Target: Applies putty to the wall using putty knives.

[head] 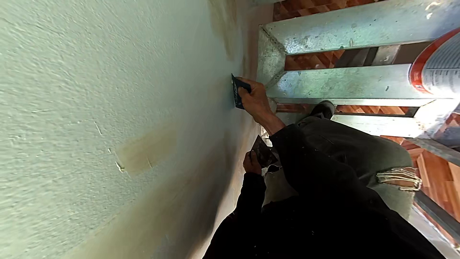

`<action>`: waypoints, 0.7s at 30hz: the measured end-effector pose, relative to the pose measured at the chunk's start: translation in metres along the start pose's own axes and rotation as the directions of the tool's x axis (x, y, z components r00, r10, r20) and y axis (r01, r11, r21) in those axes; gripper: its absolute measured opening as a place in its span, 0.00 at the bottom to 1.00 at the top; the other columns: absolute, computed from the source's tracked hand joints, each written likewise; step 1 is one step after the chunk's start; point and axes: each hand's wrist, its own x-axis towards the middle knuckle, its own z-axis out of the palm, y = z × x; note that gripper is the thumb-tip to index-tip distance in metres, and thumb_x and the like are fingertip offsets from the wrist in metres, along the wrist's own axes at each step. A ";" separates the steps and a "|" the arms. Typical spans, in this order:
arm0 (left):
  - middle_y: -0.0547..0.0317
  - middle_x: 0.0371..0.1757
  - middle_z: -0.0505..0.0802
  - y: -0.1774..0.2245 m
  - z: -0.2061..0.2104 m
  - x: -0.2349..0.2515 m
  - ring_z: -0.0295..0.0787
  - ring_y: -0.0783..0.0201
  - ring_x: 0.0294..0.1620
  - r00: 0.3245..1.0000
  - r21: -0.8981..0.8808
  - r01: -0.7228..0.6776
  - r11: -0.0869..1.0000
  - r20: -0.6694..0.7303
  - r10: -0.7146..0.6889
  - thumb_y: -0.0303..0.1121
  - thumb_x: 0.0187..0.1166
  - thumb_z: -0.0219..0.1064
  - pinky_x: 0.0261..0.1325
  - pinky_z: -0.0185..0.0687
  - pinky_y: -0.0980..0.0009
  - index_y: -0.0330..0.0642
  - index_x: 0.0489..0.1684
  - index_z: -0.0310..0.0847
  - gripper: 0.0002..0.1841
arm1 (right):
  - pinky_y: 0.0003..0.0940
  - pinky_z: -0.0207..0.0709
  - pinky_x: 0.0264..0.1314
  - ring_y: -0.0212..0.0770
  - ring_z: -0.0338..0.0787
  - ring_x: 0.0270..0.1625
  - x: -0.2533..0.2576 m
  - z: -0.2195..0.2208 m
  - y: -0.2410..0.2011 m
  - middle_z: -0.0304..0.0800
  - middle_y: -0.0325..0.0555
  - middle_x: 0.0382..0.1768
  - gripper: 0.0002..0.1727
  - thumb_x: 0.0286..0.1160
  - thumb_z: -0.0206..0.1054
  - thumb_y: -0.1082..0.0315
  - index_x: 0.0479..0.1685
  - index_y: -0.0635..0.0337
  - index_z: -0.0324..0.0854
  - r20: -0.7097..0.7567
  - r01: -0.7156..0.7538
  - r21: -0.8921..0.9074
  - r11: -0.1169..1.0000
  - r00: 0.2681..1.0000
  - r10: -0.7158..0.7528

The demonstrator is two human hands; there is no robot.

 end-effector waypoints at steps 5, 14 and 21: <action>0.37 0.43 0.92 0.006 -0.001 0.001 0.91 0.56 0.46 1.000 -0.031 -0.027 0.999 0.003 0.027 0.30 0.92 0.53 0.59 0.85 0.58 0.22 0.55 0.83 0.17 | 0.50 0.80 0.63 0.48 0.90 0.59 -0.012 0.008 -0.013 0.92 0.56 0.59 0.23 0.86 0.56 0.70 0.76 0.58 0.82 -0.006 0.021 -0.081 0.996 1.000 -0.021; 0.37 0.44 0.92 0.020 -0.002 0.002 0.91 0.58 0.46 1.000 -0.019 -0.026 0.999 0.011 0.026 0.30 0.91 0.53 0.59 0.85 0.60 0.22 0.55 0.83 0.17 | 0.47 0.86 0.47 0.47 0.91 0.45 -0.072 -0.004 -0.027 0.92 0.56 0.53 0.23 0.89 0.55 0.70 0.81 0.56 0.77 0.037 0.176 -0.082 0.981 0.984 -0.174; 0.37 0.44 0.92 0.017 0.000 0.003 0.91 0.57 0.46 0.999 -0.018 -0.044 0.999 0.021 0.044 0.31 0.92 0.53 0.60 0.85 0.60 0.22 0.56 0.82 0.17 | 0.50 0.82 0.64 0.48 0.90 0.60 0.029 -0.021 0.021 0.90 0.58 0.59 0.21 0.84 0.54 0.74 0.70 0.62 0.84 -0.155 -0.175 0.033 0.984 0.972 0.178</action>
